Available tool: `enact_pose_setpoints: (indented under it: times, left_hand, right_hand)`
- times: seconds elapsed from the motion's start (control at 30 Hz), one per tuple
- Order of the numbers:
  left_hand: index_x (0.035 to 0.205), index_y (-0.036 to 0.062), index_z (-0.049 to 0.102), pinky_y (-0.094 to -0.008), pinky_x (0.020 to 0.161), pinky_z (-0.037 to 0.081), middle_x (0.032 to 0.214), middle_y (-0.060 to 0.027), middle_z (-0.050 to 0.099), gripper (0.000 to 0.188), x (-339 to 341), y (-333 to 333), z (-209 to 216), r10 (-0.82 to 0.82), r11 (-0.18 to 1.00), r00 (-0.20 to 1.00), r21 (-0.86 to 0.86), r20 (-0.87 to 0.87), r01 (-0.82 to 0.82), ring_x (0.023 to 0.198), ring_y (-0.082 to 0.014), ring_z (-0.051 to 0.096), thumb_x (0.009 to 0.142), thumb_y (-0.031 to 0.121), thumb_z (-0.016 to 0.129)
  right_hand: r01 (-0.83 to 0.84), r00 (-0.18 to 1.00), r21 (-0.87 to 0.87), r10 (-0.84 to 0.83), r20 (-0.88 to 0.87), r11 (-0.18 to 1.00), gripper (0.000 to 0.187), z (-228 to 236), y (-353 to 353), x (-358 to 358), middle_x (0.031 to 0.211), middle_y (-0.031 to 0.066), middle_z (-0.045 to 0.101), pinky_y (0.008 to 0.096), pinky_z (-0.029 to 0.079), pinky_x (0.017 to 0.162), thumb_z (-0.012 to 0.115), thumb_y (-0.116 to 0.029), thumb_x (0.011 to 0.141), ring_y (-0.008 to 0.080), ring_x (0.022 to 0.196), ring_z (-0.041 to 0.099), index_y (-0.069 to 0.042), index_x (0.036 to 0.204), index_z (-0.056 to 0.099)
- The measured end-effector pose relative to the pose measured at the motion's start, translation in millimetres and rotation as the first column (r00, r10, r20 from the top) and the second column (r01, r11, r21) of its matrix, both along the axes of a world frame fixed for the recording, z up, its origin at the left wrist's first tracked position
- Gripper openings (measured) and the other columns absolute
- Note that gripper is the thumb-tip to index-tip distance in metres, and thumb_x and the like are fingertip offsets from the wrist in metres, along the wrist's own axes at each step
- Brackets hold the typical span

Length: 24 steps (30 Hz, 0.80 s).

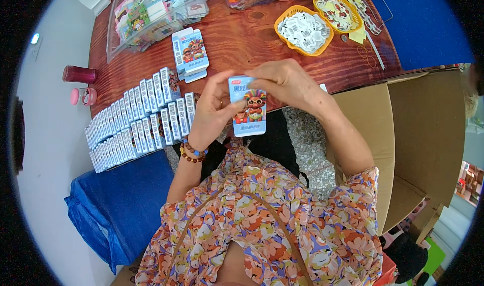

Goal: Packing small colorful items into white jars and then placing the jars into small cardboard boxes.

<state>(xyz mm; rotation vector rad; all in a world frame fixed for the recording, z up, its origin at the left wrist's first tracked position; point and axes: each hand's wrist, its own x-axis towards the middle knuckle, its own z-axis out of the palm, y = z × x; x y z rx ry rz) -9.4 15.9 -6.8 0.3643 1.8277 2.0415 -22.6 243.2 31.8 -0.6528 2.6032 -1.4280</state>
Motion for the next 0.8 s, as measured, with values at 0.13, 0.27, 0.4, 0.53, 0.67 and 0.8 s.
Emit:
enact_pose_setpoints:
  times: [0.13,0.27,0.4,0.53,0.67,0.8]
  left_hand:
    - [0.153,0.0079,0.030,-0.0267,0.084,0.055,0.119,-0.0156,0.064,0.063,-7.0,-7.2,6.3,0.206,0.967,0.948,0.098,0.243,-0.235,0.105,-0.0154,0.065,0.098,0.009,0.060]
    - [0.157,-0.0040,0.008,-0.0447,0.122,0.019,0.155,-0.0276,0.031,0.112,1.4,15.9,-7.8,0.124,0.926,0.905,-0.280,-0.408,-0.253,0.143,-0.0385,0.036,0.078,0.025,0.082]
    - [0.154,0.0052,0.021,-0.0394,0.107,0.045,0.150,-0.0152,0.037,0.112,1.5,9.2,3.9,0.263,0.880,0.836,-0.236,-0.481,-0.413,0.136,-0.0262,0.043,0.068,0.014,0.092]
    - [0.144,0.0056,0.034,-0.0362,0.101,0.049,0.139,-0.0072,0.043,0.093,1.1,-17.1,20.1,0.414,0.894,0.887,-0.090,-0.203,-0.438,0.121,-0.0207,0.052,0.070,0.003,0.089]
    - [0.139,0.0026,0.041,-0.0342,0.089,0.052,0.124,-0.0107,0.049,0.085,-2.1,-37.3,36.3,0.494,0.827,0.813,-0.120,-0.309,-0.549,0.110,-0.0213,0.057,0.071,0.013,0.091]
    - [0.138,0.0022,0.042,-0.0341,0.088,0.052,0.123,-0.0097,0.049,0.083,-5.3,-46.5,40.5,0.455,0.823,0.826,-0.196,-0.332,-0.532,0.108,-0.0207,0.057,0.071,0.015,0.091]
  right_hand:
    - [0.573,0.778,-0.391,-0.329,0.535,0.720,0.034,-17.9,4.8,-16.2,0.099,0.0094,0.074,0.0281,0.055,0.079,0.069,-0.017,0.093,0.0164,0.088,0.071,0.003,0.120,0.069]
    - [0.636,0.708,-0.617,-0.031,0.706,0.464,0.024,-56.1,-13.4,-6.0,0.104,0.0097,0.070,0.0368,0.062,0.078,0.058,-0.016,0.099,0.0198,0.087,0.071,0.002,0.113,0.065]
    - [0.583,0.534,-0.580,0.270,0.801,0.569,0.017,-40.4,-61.3,4.5,0.096,0.0031,0.070,0.0304,0.058,0.079,0.059,-0.016,0.100,0.0132,0.090,0.069,-0.003,0.104,0.068]
    - [0.061,0.925,-0.464,0.125,0.360,0.884,0.021,-11.3,-58.7,-71.1,0.096,0.0027,0.069,0.0272,0.055,0.073,0.065,-0.019,0.098,0.0100,0.085,0.066,-0.002,0.110,0.069]
    - [0.021,0.976,-0.046,-0.031,-0.217,0.999,0.021,31.1,-105.6,-191.2,0.094,0.0092,0.070,0.0314,0.052,0.079,0.065,-0.016,0.094,0.0171,0.087,0.066,0.000,0.107,0.067]
    - [0.044,0.903,0.255,0.071,-0.425,0.966,0.032,15.3,-165.7,-281.2,0.099,0.0139,0.069,0.0410,0.053,0.081,0.072,-0.030,0.087,0.0299,0.091,0.067,-0.002,0.102,0.066]
